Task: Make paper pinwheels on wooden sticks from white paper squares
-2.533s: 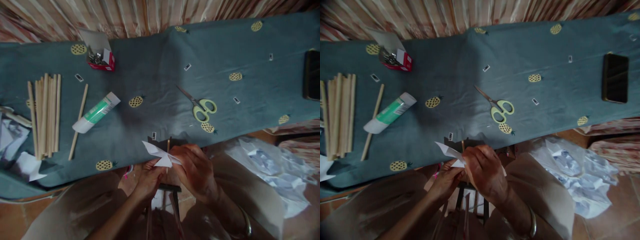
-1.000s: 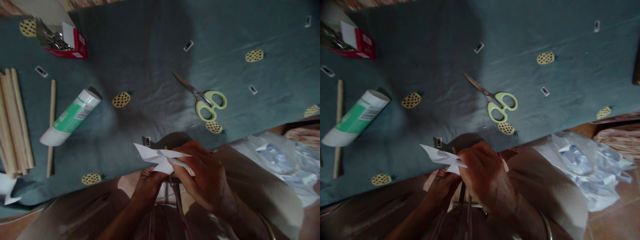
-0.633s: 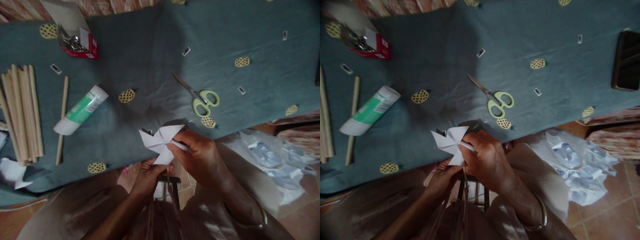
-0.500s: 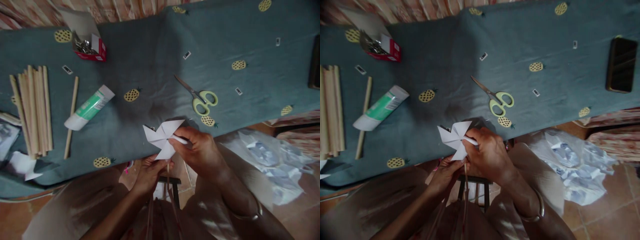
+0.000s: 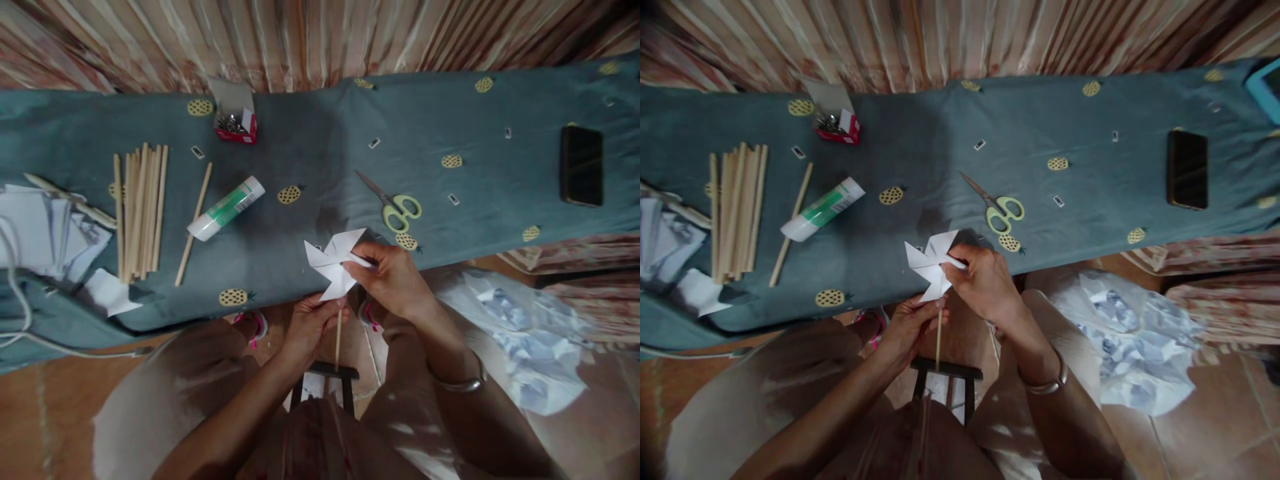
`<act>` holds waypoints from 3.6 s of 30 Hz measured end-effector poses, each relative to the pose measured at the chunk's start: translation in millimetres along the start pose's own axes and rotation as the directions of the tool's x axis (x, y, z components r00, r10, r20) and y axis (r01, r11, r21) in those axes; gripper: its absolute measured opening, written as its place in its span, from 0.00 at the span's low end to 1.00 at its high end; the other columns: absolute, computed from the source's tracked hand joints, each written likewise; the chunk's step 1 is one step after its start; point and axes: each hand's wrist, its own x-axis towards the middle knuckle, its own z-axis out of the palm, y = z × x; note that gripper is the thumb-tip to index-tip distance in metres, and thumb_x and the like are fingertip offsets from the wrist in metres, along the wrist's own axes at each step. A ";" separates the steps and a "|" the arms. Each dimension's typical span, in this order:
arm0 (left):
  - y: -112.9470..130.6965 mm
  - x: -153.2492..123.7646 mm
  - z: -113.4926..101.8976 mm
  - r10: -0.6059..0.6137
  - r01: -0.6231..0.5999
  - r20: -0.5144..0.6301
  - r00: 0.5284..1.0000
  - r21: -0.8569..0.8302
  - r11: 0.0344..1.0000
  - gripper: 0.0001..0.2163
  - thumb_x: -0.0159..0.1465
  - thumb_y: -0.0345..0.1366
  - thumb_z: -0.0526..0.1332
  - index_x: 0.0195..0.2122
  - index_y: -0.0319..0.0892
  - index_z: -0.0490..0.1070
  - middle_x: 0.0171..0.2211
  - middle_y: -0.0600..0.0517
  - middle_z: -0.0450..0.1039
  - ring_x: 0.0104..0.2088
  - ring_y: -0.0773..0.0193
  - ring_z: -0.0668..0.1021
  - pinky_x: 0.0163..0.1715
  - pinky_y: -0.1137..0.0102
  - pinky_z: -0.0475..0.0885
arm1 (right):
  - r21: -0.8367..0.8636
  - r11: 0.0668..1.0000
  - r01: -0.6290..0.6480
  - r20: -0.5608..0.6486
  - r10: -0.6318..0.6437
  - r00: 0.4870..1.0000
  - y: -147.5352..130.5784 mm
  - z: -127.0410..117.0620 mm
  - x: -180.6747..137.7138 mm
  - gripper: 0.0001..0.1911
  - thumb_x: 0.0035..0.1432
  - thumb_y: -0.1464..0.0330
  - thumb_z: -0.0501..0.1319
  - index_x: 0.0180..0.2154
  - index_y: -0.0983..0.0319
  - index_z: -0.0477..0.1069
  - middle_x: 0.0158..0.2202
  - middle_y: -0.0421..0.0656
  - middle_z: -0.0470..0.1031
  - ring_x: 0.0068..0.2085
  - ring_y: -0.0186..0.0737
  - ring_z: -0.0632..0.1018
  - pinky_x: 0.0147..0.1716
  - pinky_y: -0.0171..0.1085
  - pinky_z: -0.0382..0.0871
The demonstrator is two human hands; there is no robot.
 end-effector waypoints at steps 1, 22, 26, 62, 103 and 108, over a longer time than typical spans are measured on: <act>0.0 0.2 0.2 0.002 -0.002 0.005 1.000 0.003 1.000 0.21 0.29 0.38 0.81 0.25 0.37 0.81 0.24 0.53 0.80 0.21 0.71 0.78 0.25 0.77 0.76 | -0.004 1.000 -0.003 0.002 0.003 1.000 -0.5 -0.5 1.0 0.10 0.55 0.63 0.59 0.25 0.61 0.70 0.21 0.36 0.65 0.24 0.32 0.65 0.26 0.34 0.56; 0.2 0.7 0.8 0.048 -0.050 0.046 0.998 0.047 0.998 0.21 0.30 0.39 0.81 0.25 0.37 0.81 0.23 0.54 0.78 0.22 0.72 0.77 0.25 0.77 0.75 | -0.043 0.999 -0.024 0.050 0.026 0.998 -1.9 -6.2 15.9 0.08 0.51 0.67 0.59 0.23 0.62 0.70 0.21 0.36 0.63 0.25 0.31 0.64 0.26 0.33 0.53; 1.0 -0.7 2.2 0.068 -0.072 0.062 0.996 0.059 0.996 0.19 0.31 0.38 0.81 0.25 0.37 0.81 0.23 0.53 0.78 0.22 0.72 0.76 0.27 0.76 0.75 | -0.082 0.996 -0.022 0.037 0.025 0.999 -5.5 -6.7 16.8 0.08 0.49 0.68 0.59 0.21 0.62 0.70 0.19 0.34 0.60 0.23 0.30 0.62 0.26 0.34 0.53; 23.9 -14.0 34.5 0.286 -0.308 0.237 0.928 0.061 0.949 0.17 0.35 0.36 0.79 0.25 0.37 0.79 0.22 0.55 0.76 0.22 0.74 0.76 0.25 0.79 0.72 | 0.779 0.621 -0.085 0.121 -0.017 0.992 4.4 -18.0 5.1 0.17 0.46 0.56 0.70 0.31 0.63 0.75 0.28 0.40 0.76 0.28 0.31 0.71 0.29 0.34 0.64; 22.7 -12.8 28.7 0.350 -0.375 0.182 0.919 0.126 0.918 0.18 0.32 0.38 0.80 0.24 0.37 0.80 0.21 0.53 0.78 0.21 0.71 0.76 0.26 0.75 0.73 | 0.884 0.467 -0.003 0.043 -0.076 0.996 0.0 -11.4 4.6 0.16 0.40 0.58 0.76 0.29 0.59 0.77 0.27 0.36 0.79 0.28 0.31 0.75 0.31 0.31 0.69; 25.5 -15.4 24.8 0.435 -0.477 0.211 0.875 0.227 0.849 0.14 0.37 0.37 0.78 0.24 0.39 0.80 0.20 0.54 0.76 0.21 0.69 0.75 0.26 0.73 0.72 | 0.890 0.449 0.074 -0.055 -0.056 0.997 -1.8 -12.5 -8.0 0.16 0.40 0.60 0.77 0.29 0.59 0.77 0.27 0.36 0.79 0.27 0.31 0.74 0.32 0.32 0.69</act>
